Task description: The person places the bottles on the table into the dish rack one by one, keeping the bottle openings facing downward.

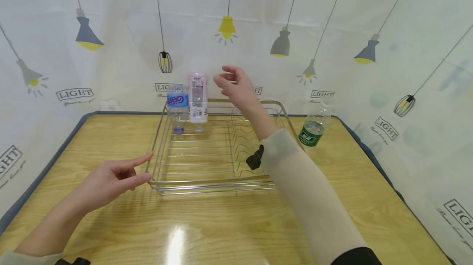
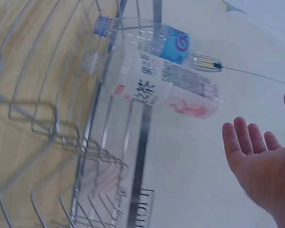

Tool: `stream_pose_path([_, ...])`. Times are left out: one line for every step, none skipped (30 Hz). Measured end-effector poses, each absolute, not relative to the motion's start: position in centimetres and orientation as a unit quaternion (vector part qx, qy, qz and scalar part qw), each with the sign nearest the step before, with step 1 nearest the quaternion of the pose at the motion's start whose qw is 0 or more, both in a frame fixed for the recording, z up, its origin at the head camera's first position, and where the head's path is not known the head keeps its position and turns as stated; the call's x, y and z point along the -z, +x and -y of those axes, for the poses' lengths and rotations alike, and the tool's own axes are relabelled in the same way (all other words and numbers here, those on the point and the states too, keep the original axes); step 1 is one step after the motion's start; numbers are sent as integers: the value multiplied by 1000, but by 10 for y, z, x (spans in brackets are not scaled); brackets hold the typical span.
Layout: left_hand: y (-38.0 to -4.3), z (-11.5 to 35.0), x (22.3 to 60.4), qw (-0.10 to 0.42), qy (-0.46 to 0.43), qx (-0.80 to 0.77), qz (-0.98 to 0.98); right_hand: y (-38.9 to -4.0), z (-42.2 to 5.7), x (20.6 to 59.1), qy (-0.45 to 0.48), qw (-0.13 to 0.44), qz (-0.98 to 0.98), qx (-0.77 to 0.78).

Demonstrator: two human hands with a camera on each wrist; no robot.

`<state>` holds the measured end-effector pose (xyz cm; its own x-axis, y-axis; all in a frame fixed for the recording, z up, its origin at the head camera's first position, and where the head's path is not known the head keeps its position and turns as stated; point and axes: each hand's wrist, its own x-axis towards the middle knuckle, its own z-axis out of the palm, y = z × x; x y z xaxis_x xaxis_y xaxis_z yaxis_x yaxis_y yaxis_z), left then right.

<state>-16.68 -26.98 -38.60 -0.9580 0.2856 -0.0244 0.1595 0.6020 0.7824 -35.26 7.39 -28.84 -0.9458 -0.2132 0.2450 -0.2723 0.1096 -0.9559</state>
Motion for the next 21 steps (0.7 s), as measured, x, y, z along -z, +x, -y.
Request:
stream_pose_path([-167, 270, 386, 72, 125, -427, -893, -349, -78, 284, 171, 22, 741, -648])
stream_pose_path([-167, 270, 386, 72, 125, -427, -893, -345, -82, 279, 178, 21, 740, -648])
stream_pose_path([-167, 270, 386, 72, 125, -426, -893, -341, -87, 276, 185, 21, 739, -648])
stream_pose_path([-167, 270, 386, 71, 125, -425, -894, -337, -92, 272, 191, 21, 738, -646])
stream_pose_path([-167, 270, 386, 72, 124, -424, -894, -333, -98, 269, 198, 21, 740, -642])
stream_pose_path([-167, 270, 386, 72, 124, -423, -895, -329, -104, 267, 204, 22, 744, -636])
stream_pose_path([-167, 270, 386, 72, 123, -422, -895, -326, -109, 265, 209, 23, 747, -630])
stream_pose_path([-166, 270, 386, 72, 123, -423, -895, -322, -115, 263, 214, 23, 751, -624])
stream_pose_path([-166, 270, 386, 72, 122, -423, -895, -318, -121, 262, 217, 25, 756, -617])
stream_pose_path([-166, 270, 386, 72, 123, -423, -895, -314, -127, 262, 218, 25, 760, -612])
stream_pose_path([-167, 270, 386, 72, 123, -424, -895, -309, -133, 261, 219, 26, 763, -608])
stream_pose_path([-167, 270, 386, 71, 123, -423, -895, -305, -139, 261, 219, 27, 766, -604])
stream_pose_path([-167, 270, 386, 70, 123, -423, -895, -301, -145, 261, 218, 29, 769, -600])
stream_pose_path([-167, 270, 386, 70, 123, -422, -896, -296, -152, 260, 216, 30, 773, -595])
stream_pose_path([-167, 270, 386, 69, 124, -421, -896, -292, -159, 261, 215, 32, 775, -594])
stream_pose_path([-167, 270, 386, 69, 123, -420, -897, -288, -166, 261, 214, 35, 777, -591])
stream_pose_path([-167, 270, 386, 70, 122, -419, -897, -284, -173, 262, 216, 39, 777, -591])
stream_pose_path([-167, 270, 385, 71, 122, -418, -897, -280, -180, 262, 216, 43, 781, -584])
stream_pose_path([-167, 270, 385, 72, 122, -418, -898, -277, -187, 262, 216, 46, 783, -581])
stream_pose_path([-167, 270, 385, 72, 121, -417, -898, -274, -194, 263, 218, 50, 785, -578])
stream_pose_path([-167, 270, 385, 73, 121, -417, -898, -271, -201, 263, 219, 53, 786, -576])
